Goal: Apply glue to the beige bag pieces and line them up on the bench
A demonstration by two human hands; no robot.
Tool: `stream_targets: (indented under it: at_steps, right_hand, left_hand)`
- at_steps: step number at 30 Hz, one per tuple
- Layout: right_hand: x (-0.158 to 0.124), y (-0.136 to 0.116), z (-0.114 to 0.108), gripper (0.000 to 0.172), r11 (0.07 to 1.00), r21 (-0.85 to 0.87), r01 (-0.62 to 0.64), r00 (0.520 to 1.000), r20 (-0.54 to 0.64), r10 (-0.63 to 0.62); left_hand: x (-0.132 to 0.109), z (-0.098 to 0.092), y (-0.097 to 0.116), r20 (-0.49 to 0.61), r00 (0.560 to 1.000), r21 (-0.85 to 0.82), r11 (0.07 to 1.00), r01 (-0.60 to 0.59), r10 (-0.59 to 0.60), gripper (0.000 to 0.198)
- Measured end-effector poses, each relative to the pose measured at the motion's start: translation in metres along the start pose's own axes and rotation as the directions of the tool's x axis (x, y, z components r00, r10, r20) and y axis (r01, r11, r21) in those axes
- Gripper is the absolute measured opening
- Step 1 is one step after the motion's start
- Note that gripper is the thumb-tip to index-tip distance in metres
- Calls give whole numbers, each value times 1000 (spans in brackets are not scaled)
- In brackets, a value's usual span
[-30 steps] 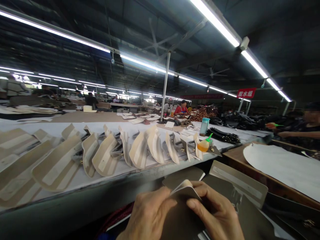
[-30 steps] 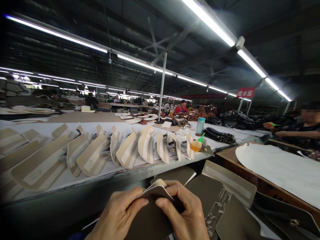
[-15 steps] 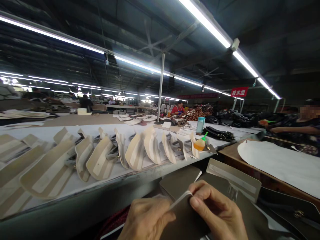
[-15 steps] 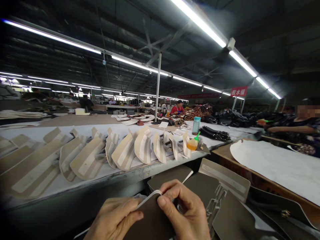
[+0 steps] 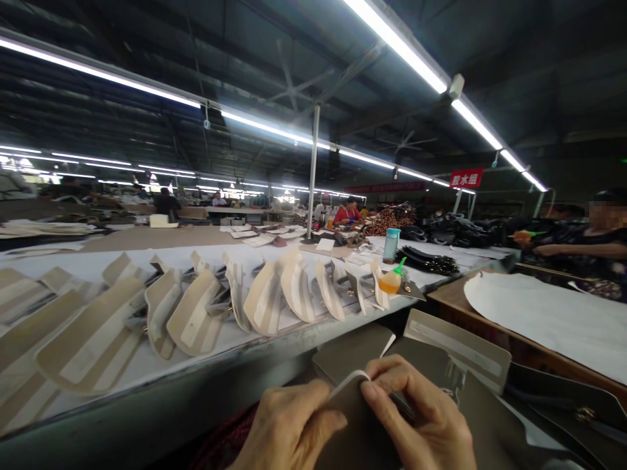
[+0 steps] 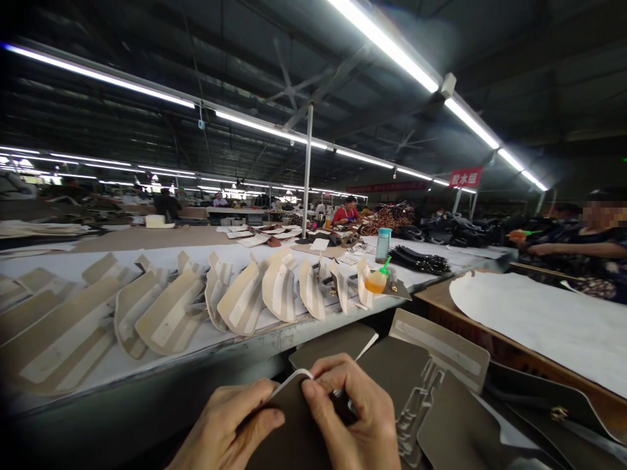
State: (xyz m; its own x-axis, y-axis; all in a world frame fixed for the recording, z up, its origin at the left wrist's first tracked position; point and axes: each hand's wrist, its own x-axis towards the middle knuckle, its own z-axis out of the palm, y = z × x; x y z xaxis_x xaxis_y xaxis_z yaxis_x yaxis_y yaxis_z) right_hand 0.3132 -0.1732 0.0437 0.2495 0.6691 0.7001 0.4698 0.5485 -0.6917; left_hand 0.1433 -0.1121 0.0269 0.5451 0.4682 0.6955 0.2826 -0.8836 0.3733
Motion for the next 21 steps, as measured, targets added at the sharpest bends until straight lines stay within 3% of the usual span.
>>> stream_targets:
  at_steps: [3,6,10,13,15,16,18,21]
  right_hand:
    - [-1,2,0,19,993,-52,105,993,49,-103]
    - [-1,1,1,19,993,-55,102,994,55,-99]
    - [2,1,3,31,975,132,-179,979,119,164]
    - [7,4,1,37,844,353,-403,914,200,353]
    - [9,7,-3,35,779,458,-429,902,174,395]
    - [10,8,-5,31,802,451,-392,919,159,360]
    - [10,9,-9,25,932,287,-220,967,190,169]
    - [9,6,-9,14,996,28,82,925,370,-87]
  left_hand:
    - [-2,8,1,23,997,-9,997,78,-78,18]
    - [-5,15,2,-29,996,24,997,80,-79,25]
    - [-6,17,-1,-67,998,60,998,11,-7,35]
    - [-5,13,-6,-88,996,72,997,-24,30,37]
    - [-4,10,-8,-132,991,81,996,-27,38,37]
    - [-4,8,-7,-142,989,80,996,-30,41,38]
    - [-3,5,-3,-106,994,68,997,-25,32,39]
    - [-2,3,9,-52,998,50,998,-23,25,41]
